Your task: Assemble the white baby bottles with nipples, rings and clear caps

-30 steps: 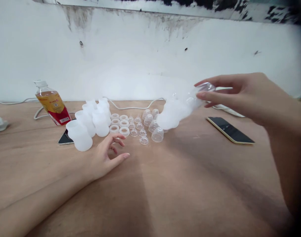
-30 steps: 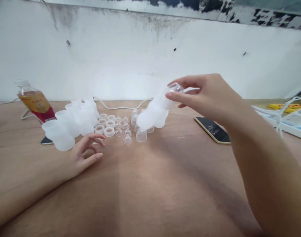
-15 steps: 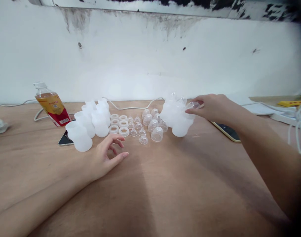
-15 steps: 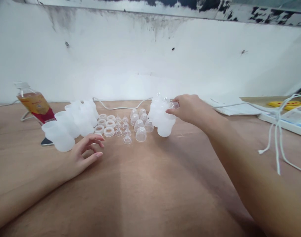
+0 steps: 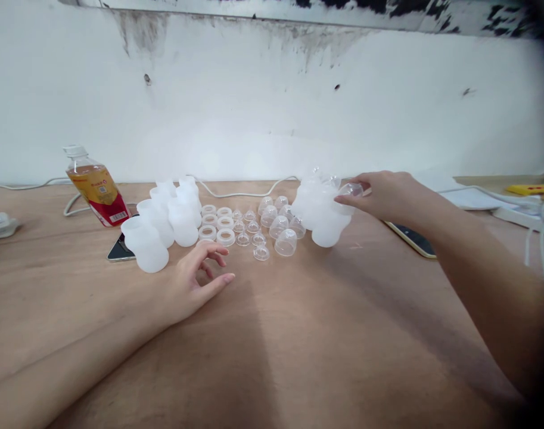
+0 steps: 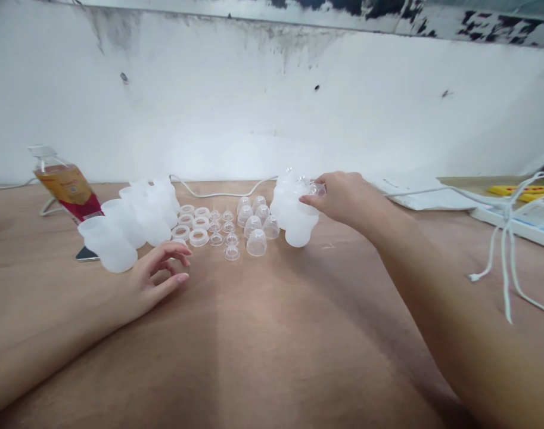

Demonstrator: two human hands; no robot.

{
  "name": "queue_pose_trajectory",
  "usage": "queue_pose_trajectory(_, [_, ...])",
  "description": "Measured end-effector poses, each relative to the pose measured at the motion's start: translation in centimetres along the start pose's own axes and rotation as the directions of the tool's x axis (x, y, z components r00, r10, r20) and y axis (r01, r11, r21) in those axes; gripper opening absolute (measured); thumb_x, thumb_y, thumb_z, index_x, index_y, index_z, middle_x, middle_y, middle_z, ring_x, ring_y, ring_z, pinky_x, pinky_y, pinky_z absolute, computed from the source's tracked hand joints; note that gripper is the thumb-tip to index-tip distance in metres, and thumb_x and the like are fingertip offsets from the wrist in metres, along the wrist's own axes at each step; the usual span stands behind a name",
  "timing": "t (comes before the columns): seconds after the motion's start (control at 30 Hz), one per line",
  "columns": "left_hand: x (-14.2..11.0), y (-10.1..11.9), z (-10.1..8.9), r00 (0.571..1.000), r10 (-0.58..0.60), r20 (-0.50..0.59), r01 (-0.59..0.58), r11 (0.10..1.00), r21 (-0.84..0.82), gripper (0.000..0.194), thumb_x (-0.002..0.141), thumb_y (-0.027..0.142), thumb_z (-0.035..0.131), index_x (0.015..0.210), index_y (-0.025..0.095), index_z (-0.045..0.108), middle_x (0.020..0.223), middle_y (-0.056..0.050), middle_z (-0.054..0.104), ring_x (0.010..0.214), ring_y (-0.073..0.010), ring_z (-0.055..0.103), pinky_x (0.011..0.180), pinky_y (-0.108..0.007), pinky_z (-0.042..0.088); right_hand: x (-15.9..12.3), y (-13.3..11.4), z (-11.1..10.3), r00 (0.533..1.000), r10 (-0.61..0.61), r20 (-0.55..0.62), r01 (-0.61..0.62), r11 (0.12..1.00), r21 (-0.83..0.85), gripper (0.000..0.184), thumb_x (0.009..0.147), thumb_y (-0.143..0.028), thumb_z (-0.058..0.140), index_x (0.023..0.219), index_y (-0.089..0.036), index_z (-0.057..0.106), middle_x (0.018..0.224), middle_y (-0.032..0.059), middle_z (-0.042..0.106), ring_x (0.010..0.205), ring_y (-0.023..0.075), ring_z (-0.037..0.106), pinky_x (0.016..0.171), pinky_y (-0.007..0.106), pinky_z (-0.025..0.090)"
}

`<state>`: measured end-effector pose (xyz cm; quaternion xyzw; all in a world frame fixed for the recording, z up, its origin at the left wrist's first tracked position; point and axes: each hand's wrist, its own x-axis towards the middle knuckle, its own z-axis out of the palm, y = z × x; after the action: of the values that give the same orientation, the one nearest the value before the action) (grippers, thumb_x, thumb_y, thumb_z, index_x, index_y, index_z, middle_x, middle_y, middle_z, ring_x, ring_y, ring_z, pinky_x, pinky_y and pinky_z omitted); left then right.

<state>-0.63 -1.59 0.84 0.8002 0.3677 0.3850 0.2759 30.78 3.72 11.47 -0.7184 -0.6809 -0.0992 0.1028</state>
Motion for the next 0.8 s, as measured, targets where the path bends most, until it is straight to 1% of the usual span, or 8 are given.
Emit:
queue_pose_trajectory(0.07, [0.0, 0.0, 0.0, 1.000, 0.005, -0.006, -0.005, 0.999, 0.044, 0.026, 0.079, 0.029, 0.051, 0.102, 0.019, 0.043, 0.098, -0.006, 0.051, 0.083, -0.0147, 0.054, 0.063, -0.027, 0.049, -0.4, -0.3, -0.3, 0.998, -0.006, -0.067, 0.006, 1.000, 0.002, 0.055, 0.076, -0.049, 0.047, 0.113, -0.009, 0.051, 0.099, 0.0167, 0.058, 0.085, 0.0249, 0.054, 0.063, 0.034, 0.039])
queue_pose_trajectory(0.17, [-0.3, 0.5, 0.2, 0.999, 0.044, -0.011, -0.041, 0.977, 0.211, 0.026, 0.081, 0.029, 0.048, 0.104, 0.019, 0.044, 0.103, -0.007, 0.053, 0.091, -0.0174, 0.053, 0.073, -0.032, 0.048, -1.8, -2.1, -1.0, 0.959, -0.060, -0.276, 0.071, 0.997, 0.031, 0.058, 0.077, -0.047, 0.049, 0.119, -0.007, 0.045, 0.112, 0.0210, 0.050, 0.093, 0.0277, 0.053, 0.072, 0.039, 0.042])
queue_pose_trajectory(0.23, [-0.5, 1.1, 0.3, 0.997, 0.068, 0.046, -0.080, 0.928, 0.364, 0.029, 0.083, 0.030, 0.043, 0.109, 0.018, 0.044, 0.113, -0.009, 0.051, 0.103, -0.0197, 0.050, 0.085, -0.036, 0.044, -3.2, -4.1, -0.9, 0.885, -0.254, -0.389, 0.310, 0.947, 0.086, 0.050, 0.080, -0.040, 0.048, 0.118, -0.008, 0.045, 0.115, 0.0179, 0.049, 0.098, 0.0258, 0.052, 0.083, 0.040, 0.041])
queue_pose_trajectory(0.27, [-0.7, 1.3, 0.3, 0.993, 0.067, 0.097, -0.103, 0.894, 0.435, 0.032, 0.084, 0.031, 0.041, 0.113, 0.017, 0.043, 0.120, -0.010, 0.048, 0.109, -0.0209, 0.047, 0.090, -0.038, 0.041, -4.0, -5.3, -0.4, 0.827, -0.384, -0.410, 0.464, 0.878, 0.113, 0.047, 0.081, -0.037, 0.047, 0.119, -0.009, 0.045, 0.115, 0.0157, 0.050, 0.104, 0.0256, 0.049, 0.087, 0.041, 0.040])
queue_pose_trajectory(0.37, [-0.9, 1.7, 0.1, 0.960, 0.029, 0.278, -0.188, 0.804, 0.564, 0.048, 0.085, 0.039, 0.038, 0.125, 0.013, 0.034, 0.132, -0.014, 0.038, 0.120, -0.0249, 0.038, 0.096, -0.043, 0.036, -6.7, -8.5, 2.7, 0.657, -0.709, -0.257, 0.754, 0.612, 0.240, 0.046, 0.087, -0.034, 0.035, 0.128, -0.014, 0.034, 0.130, 0.0111, 0.040, 0.123, 0.0218, 0.033, 0.098, 0.042, 0.033])
queue_pose_trajectory(0.47, [-0.9, 1.3, -0.3, 0.909, -0.011, 0.417, -0.254, 0.779, 0.574, 0.057, 0.084, 0.044, 0.036, 0.129, 0.011, 0.029, 0.134, -0.015, 0.035, 0.123, -0.0249, 0.033, 0.099, -0.042, 0.033, -8.8, -10.3, 6.6, 0.579, -0.814, -0.035, 0.770, 0.533, 0.350, 0.059, 0.087, -0.041, 0.031, 0.132, -0.004, 0.025, 0.139, 0.0155, 0.025, 0.129, 0.0218, 0.018, 0.104, 0.039, 0.026])
queue_pose_trajectory(0.57, [-0.9, 0.8, -0.5, 0.886, -0.038, 0.462, -0.257, 0.790, 0.556, 0.058, 0.084, 0.045, 0.034, 0.130, 0.010, 0.028, 0.136, -0.014, 0.031, 0.124, -0.0231, 0.032, 0.099, -0.039, 0.033, -9.7, -10.8, 8.7, 0.575, -0.813, 0.092, 0.720, 0.556, 0.415, 0.060, 0.088, -0.041, 0.028, 0.134, -0.003, 0.022, 0.140, 0.0150, 0.021, 0.130, 0.0206, 0.017, 0.106, 0.038, 0.022])
queue_pose_trajectory(0.8, [-1.0, 0.7, -0.4, 0.904, -0.017, 0.428, -0.234, 0.817, 0.527, 0.057, 0.083, 0.043, 0.038, 0.131, 0.013, 0.028, 0.136, -0.012, 0.032, 0.124, -0.0222, 0.032, 0.100, -0.039, 0.033, -9.5, -10.6, 8.5, 0.586, -0.804, 0.097, 0.699, 0.563, 0.441, 0.059, 0.087, -0.040, 0.029, 0.134, -0.004, 0.022, 0.140, 0.0135, 0.020, 0.130, 0.0203, 0.016, 0.107, 0.039, 0.019])
